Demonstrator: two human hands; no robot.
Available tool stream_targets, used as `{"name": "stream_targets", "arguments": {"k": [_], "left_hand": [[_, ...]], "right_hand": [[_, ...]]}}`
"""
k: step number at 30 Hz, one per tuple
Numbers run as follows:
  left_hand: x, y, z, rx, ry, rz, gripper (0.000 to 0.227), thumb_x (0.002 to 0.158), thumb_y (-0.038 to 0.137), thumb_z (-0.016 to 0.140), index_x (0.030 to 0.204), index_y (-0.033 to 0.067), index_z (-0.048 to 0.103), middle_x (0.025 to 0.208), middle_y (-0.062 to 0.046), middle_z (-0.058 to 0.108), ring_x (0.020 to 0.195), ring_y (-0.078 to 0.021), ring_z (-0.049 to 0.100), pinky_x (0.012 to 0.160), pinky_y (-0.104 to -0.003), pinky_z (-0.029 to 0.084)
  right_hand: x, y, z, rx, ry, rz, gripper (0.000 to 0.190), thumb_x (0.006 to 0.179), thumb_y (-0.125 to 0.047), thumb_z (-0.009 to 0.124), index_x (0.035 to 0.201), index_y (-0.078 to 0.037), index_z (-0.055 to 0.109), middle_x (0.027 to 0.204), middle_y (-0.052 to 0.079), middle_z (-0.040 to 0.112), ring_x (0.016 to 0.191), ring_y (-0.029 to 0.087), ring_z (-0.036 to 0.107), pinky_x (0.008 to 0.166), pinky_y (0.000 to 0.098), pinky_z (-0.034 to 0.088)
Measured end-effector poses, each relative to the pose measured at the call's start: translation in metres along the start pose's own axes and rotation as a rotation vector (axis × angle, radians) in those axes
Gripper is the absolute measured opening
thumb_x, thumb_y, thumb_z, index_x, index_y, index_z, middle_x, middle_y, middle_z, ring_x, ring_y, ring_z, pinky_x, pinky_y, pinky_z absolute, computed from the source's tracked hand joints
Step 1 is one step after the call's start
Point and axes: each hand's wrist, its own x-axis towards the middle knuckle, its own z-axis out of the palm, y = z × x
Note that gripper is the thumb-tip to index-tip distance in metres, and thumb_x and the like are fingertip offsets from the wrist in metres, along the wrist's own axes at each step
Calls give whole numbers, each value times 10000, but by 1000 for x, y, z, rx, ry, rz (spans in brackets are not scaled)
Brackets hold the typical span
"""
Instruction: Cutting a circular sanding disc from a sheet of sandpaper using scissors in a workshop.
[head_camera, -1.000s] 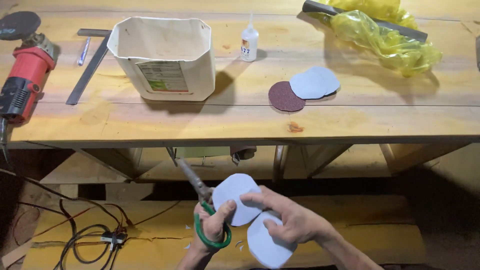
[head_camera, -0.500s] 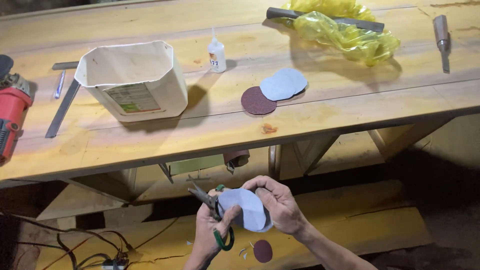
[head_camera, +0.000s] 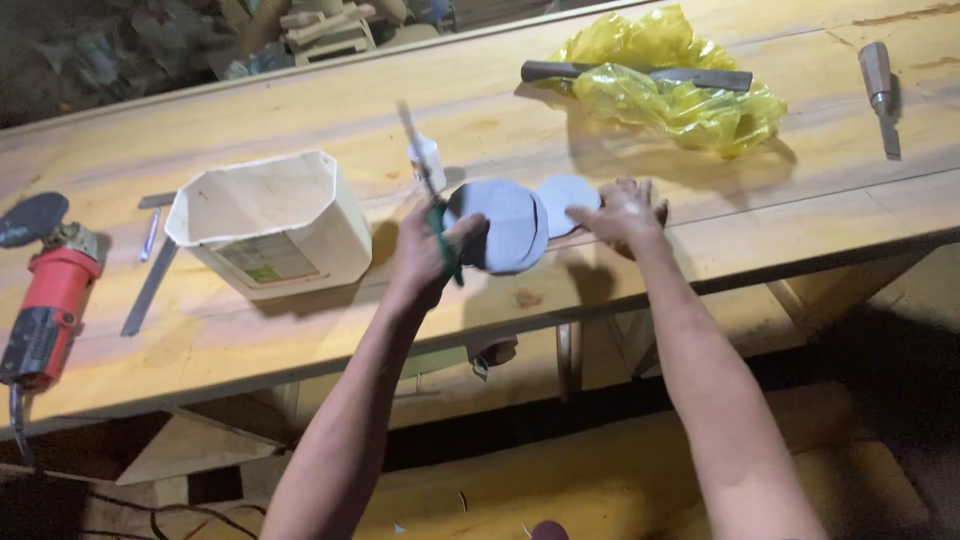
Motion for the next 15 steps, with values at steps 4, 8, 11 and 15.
{"name": "stream_targets", "arguments": {"k": [4,8,11,15], "left_hand": [[48,-54,1,742,96,-262,262,839,351,763,964,141,667,851,-105,733,914,-331,732,797,-460,563],[53,-87,-8,1020,76,-311,298,903,410,689,1032,154,609,944,-109,739,1008,-356,732,859,-466,557],[35,-44,-2,1023,165,-28,285,959,335,671,1018,71,581,969,-220,692,981,-477,697,845,-592,537],[0,-15,28,686,162,41,272,920,336,746,961,118,589,817,-143,669,811,-394,711,746,-503,528]], "right_hand": [[43,18,37,283,163,9,670,629,-488,882,1163,-132,689,1191,59,643,1211,277,556,1038,452,350],[66,35,59,964,439,-118,222,765,-239,909,868,-177,723,768,-31,677,727,108,647,643,255,489],[40,37,29,801,785,-235,201,828,-150,872,906,-88,697,872,101,703,901,211,684,660,297,531],[-23,22,7,866,973,-422,157,916,-68,821,920,-43,666,886,94,692,857,186,669,667,307,546]]}}
